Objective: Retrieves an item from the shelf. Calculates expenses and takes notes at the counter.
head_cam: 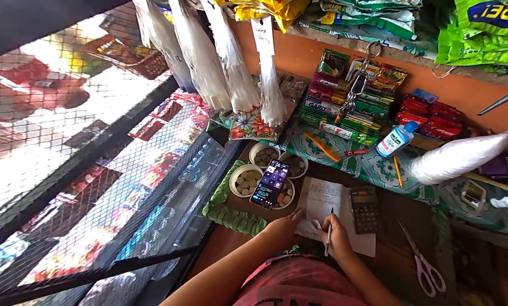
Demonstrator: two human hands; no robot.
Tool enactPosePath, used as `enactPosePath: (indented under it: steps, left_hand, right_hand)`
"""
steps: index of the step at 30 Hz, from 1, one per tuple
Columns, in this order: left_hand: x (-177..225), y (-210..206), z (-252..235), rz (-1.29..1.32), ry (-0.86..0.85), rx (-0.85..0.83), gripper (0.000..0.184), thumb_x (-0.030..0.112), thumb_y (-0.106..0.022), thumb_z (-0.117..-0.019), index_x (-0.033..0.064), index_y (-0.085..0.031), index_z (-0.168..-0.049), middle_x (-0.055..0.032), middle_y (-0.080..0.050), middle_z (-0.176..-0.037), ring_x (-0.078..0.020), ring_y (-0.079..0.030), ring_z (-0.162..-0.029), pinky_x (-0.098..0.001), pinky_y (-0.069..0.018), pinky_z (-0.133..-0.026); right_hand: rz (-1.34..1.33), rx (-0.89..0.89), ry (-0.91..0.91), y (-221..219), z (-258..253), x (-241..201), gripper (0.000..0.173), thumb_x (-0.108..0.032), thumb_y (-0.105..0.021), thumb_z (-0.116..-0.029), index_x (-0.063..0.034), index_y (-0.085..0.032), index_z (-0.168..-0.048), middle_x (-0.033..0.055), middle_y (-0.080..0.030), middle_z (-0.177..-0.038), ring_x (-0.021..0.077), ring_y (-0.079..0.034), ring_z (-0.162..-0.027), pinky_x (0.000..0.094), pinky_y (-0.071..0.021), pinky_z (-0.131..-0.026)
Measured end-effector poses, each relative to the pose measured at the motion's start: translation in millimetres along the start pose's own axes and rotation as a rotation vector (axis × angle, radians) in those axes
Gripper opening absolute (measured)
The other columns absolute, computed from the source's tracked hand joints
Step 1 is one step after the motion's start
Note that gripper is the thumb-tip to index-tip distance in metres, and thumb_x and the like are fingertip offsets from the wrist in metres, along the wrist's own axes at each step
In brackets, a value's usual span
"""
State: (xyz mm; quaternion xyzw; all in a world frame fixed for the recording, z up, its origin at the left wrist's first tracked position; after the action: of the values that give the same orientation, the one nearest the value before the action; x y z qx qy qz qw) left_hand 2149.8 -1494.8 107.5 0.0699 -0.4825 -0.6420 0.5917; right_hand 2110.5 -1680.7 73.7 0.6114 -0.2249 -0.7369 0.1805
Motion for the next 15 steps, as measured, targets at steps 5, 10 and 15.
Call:
enactPosePath:
  steps: [5, 10, 15]
  left_hand:
    - [7, 0, 1, -0.031, 0.005, -0.047, 0.111, 0.041, -0.081, -0.0825, 0.0233, -0.011, -0.166, -0.0042, -0.024, -0.169, -0.0341, -0.062, -0.125, -0.0564, -0.0551, -0.098]
    - [18, -2, 4, -0.126, 0.002, -0.146, 0.100, 0.032, -0.081, -0.0829, 0.0457, -0.020, -0.161, -0.0113, -0.015, -0.171, -0.0466, -0.063, -0.117, -0.0647, -0.0568, -0.085]
    - [29, -8, 7, -0.241, 0.044, -0.228, 0.086, 0.031, -0.078, -0.0835, 0.0525, -0.034, -0.154, -0.0190, -0.003, -0.171, -0.0541, -0.057, -0.120, -0.0652, -0.0570, -0.082]
  right_hand:
    - [-0.249, 0.022, -0.064, 17, 5, 11, 0.054, -0.025, -0.094, -0.0683, -0.0135, -0.053, -0.101, -0.0007, -0.063, -0.074, 0.0121, -0.063, -0.065, 0.0317, -0.0568, -0.060]
    - [-0.299, 0.121, -0.053, 72, 23, 29, 0.053, -0.028, -0.089, -0.0763, -0.0122, -0.055, -0.113, 0.0023, -0.064, -0.093, 0.0139, -0.065, -0.081, 0.0349, -0.0594, -0.070]
    - [-0.041, 0.430, -0.087, 145, 63, 105, 0.043, -0.030, -0.080, -0.0843, -0.0133, -0.053, -0.114, 0.0023, -0.060, -0.091, 0.0121, -0.062, -0.075, 0.0333, -0.0566, -0.060]
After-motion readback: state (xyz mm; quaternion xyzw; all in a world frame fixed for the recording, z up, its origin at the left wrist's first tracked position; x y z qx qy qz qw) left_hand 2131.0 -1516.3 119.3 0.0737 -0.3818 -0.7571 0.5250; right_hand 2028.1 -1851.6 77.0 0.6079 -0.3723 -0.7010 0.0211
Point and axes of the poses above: each hand's wrist, its own z-axis away from the middle knuckle, its own y-axis out of the back of the hand, x = y × z, the point moved 9 cm from there along -z, towards the middle knuckle
